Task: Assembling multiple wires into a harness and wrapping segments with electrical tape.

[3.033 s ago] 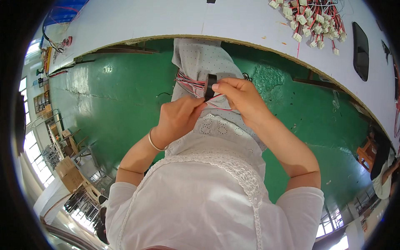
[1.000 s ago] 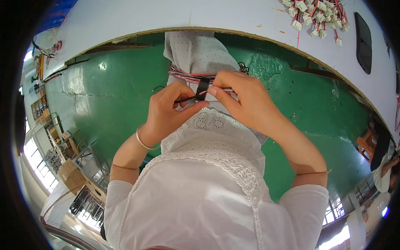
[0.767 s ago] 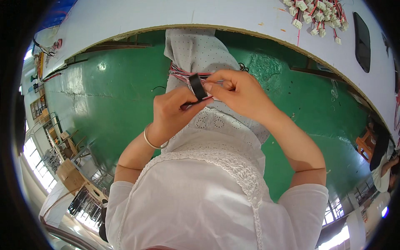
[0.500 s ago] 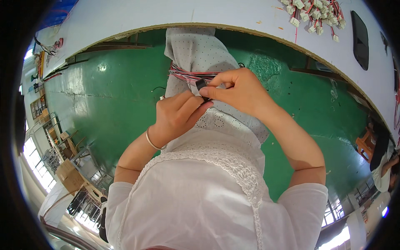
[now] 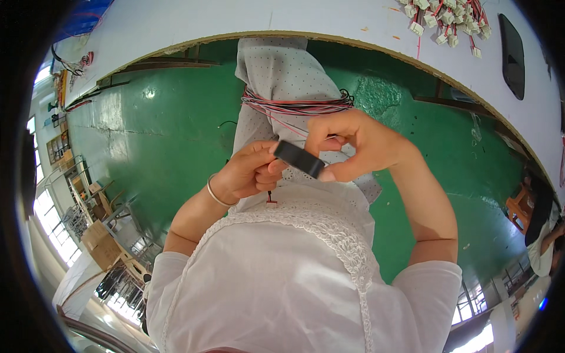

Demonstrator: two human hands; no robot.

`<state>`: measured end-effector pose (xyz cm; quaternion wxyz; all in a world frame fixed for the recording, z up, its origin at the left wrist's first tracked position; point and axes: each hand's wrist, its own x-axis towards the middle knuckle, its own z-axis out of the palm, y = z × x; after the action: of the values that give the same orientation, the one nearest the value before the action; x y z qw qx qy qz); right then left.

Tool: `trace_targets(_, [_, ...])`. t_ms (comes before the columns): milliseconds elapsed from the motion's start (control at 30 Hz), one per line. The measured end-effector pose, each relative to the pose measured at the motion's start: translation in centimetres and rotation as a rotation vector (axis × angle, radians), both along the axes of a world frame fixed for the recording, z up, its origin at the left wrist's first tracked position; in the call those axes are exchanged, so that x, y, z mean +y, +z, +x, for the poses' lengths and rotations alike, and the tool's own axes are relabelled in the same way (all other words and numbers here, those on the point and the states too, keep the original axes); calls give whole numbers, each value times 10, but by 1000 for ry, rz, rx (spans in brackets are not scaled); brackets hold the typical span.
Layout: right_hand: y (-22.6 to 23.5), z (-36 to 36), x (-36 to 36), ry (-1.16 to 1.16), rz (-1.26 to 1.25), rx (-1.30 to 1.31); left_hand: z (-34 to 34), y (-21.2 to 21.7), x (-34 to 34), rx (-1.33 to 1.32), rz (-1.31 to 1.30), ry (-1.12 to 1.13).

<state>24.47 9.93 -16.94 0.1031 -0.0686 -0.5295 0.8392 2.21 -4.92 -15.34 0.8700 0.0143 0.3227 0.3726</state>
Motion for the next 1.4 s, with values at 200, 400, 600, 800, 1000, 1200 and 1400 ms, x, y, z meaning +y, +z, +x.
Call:
trace_targets(200, [12, 3, 3, 77, 343, -9, -10, 10, 16, 284, 116, -237])
trace_targets(400, [40, -17, -12, -200, 426, -502, -18, 23, 31, 783, 661, -355])
trace_targets(600, [27, -18, -18, -353, 885, -207, -39, 47, 52, 974, 839, -609])
trace_targets(800, [36, -16, -20, -292, 661, -408, -97, 73, 86, 1287, 1481, -718])
trace_targets(1000, [22, -68, -36, -691, -6, -441, -120, 109, 173, 1526, 1259, -617])
trace_targets(1200, [21, -121, -24, -1010, -439, -359, -115, 77, 261, 1384, 1371, -386])
trace_targets(1400, [17, -132, -9, -1094, -611, -385, -113, 54, 287, 1342, 1233, -495])
